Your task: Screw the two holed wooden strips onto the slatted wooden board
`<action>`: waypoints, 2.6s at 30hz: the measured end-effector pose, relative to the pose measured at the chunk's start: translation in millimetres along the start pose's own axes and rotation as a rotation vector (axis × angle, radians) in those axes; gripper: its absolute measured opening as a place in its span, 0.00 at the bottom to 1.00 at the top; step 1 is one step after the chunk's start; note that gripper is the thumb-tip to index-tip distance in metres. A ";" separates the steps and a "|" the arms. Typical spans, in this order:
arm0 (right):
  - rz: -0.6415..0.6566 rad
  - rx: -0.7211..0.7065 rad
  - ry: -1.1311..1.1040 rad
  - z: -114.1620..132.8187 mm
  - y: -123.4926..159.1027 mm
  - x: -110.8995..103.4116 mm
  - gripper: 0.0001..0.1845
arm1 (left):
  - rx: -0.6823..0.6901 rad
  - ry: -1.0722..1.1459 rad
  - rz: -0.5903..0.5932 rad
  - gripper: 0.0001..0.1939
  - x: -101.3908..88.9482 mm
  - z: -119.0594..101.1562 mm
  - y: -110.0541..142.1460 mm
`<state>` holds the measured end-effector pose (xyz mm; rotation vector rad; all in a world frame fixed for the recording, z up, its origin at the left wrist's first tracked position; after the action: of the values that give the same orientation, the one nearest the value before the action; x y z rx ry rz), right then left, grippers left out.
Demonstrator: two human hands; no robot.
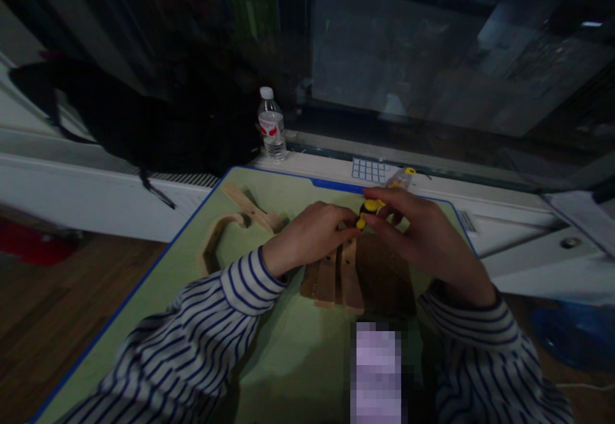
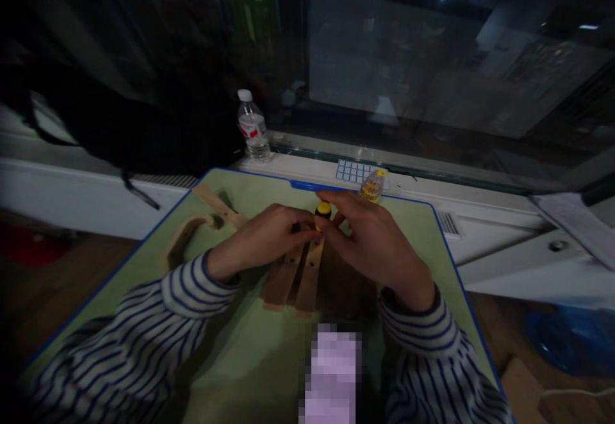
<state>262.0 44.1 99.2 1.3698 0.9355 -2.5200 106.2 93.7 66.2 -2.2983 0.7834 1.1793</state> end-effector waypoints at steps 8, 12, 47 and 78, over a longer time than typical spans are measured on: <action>0.016 -0.058 0.003 3.2 0.2 0.7 0.16 | 0.052 -0.013 0.006 0.09 2.0 2.8 1.0; -0.015 -0.020 0.058 -1.6 -0.6 2.7 0.14 | 0.023 0.000 -0.016 0.11 0.3 2.5 0.9; -0.042 -0.004 0.104 -0.6 -1.3 2.5 0.10 | 0.000 -0.037 -0.024 0.11 -0.7 -0.2 0.9; -0.001 -0.041 0.107 2.0 -1.0 4.4 0.12 | 0.004 -0.084 -0.032 0.11 -1.0 0.3 1.2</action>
<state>257.6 44.5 96.9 1.5044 1.0009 -2.4348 104.7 93.2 66.7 -2.2340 0.7153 1.2508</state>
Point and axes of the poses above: each hand's wrist, its own y-axis away from the middle knuckle, its own x-axis out of the palm, z = x × y, the point moved 3 cm from there along -y, towards the middle knuckle, and after that the axes turned 4 degrees about -x, right-handed, at the moved point
